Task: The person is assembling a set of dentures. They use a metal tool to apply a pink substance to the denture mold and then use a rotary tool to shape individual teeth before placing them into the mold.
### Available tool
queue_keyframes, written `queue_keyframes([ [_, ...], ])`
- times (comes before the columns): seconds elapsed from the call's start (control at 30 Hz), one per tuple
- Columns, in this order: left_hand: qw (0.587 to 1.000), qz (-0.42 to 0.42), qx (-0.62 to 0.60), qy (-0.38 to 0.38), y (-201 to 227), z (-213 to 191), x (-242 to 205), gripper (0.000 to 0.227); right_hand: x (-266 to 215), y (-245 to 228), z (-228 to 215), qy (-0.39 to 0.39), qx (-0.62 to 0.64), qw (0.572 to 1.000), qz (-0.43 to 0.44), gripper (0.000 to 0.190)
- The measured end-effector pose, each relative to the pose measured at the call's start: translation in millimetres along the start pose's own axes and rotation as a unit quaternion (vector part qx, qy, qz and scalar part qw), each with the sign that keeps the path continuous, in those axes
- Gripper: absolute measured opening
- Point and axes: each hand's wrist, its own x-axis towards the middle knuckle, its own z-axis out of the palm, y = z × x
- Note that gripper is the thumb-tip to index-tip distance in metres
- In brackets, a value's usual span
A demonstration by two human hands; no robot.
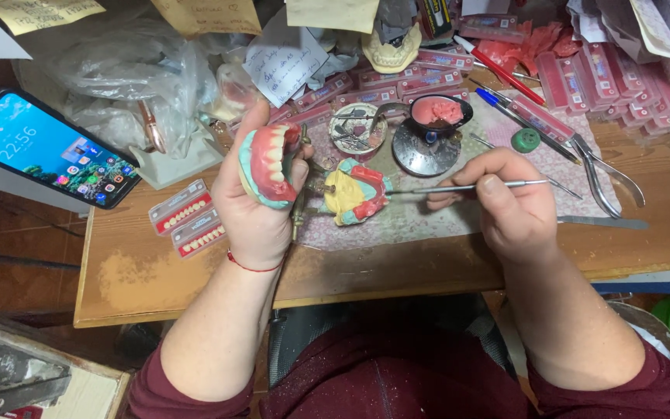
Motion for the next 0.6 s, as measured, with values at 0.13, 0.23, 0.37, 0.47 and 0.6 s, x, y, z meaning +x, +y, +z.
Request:
queue_keyframes([
  [0.13, 1.0, 0.005, 0.008, 0.002, 3.0, 2.9, 1.6, 0.065, -3.5, 0.7, -1.1, -0.01, -0.043, 0.999, -0.003, 0.032],
  [0.23, 1.0, -0.001, -0.009, -0.002, -0.7, -0.1, -0.9, 0.06, -1.4, 0.3, 1.6, -0.015, -0.073, 0.997, 0.005, 0.035],
  [0.37, 1.0, 0.0, 0.001, 0.001, 0.5, 0.8, -0.1, 0.063, -2.3, 0.2, 2.6, -0.02, -0.094, 0.995, 0.002, 0.034],
  [0.47, 1.0, 0.003, 0.007, -0.005, 0.5, 0.5, -0.1, 0.059, -3.0, 0.6, 3.2, -0.03, -0.111, 0.993, 0.001, 0.034],
  [0.6, 1.0, 0.005, 0.013, -0.009, 0.0, 0.3, -0.2, 0.058, -2.5, -4.9, 7.4, -0.04, -0.17, 0.985, -0.004, 0.032],
])
